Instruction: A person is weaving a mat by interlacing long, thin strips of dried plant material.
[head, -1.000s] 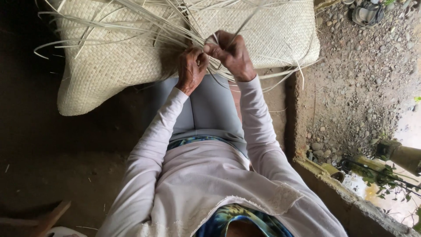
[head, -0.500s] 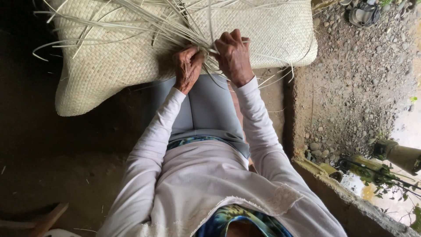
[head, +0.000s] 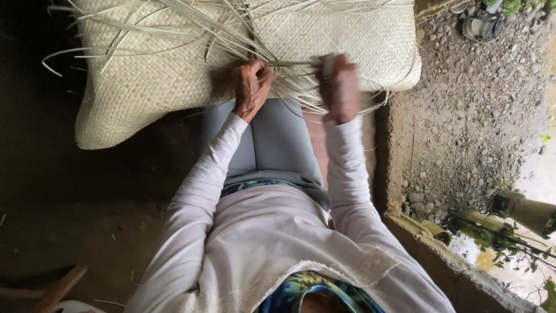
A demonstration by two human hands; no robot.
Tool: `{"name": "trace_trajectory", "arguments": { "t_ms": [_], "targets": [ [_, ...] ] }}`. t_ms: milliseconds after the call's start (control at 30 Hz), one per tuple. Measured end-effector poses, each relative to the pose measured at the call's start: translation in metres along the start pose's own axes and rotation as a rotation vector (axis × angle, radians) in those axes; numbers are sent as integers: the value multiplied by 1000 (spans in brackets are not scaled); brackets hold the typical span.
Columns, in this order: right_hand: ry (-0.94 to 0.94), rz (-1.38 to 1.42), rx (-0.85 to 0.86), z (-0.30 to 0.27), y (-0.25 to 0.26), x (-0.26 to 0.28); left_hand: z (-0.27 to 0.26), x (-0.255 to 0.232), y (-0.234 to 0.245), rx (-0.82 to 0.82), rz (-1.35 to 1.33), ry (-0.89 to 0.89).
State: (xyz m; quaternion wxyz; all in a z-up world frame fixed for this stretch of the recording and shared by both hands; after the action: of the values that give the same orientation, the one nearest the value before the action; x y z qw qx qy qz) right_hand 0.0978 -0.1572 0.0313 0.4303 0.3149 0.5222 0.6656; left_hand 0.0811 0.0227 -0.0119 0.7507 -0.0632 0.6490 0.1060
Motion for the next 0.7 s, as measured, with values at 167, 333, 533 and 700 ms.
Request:
{"name": "trace_trajectory", "arguments": {
  "t_ms": [167,333,533,700],
  "targets": [
    [-515,539,-410,-9,125,-137,0,13,8,-110,54,15],
    [-542,-416,-147,-13,135,-175,1,15,0,-116,46,17],
    [-424,-298,181,5,120,-38,2,-6,9,-163,145,1],
    [55,313,-203,-5,111,74,1,-33,17,-136,127,3]
  ]
}}
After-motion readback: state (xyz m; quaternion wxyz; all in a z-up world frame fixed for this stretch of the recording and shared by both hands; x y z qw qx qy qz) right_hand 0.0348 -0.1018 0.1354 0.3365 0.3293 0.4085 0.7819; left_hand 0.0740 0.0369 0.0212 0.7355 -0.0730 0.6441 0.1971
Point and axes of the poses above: each hand's wrist, its own z-axis towards the middle knuckle, its own y-axis out of the back of the hand, x = y × z, the point moved 8 cm from there along z, towards the middle knuckle, and after that the axes turned 11 degrees about -z, right-handed, at the moved point
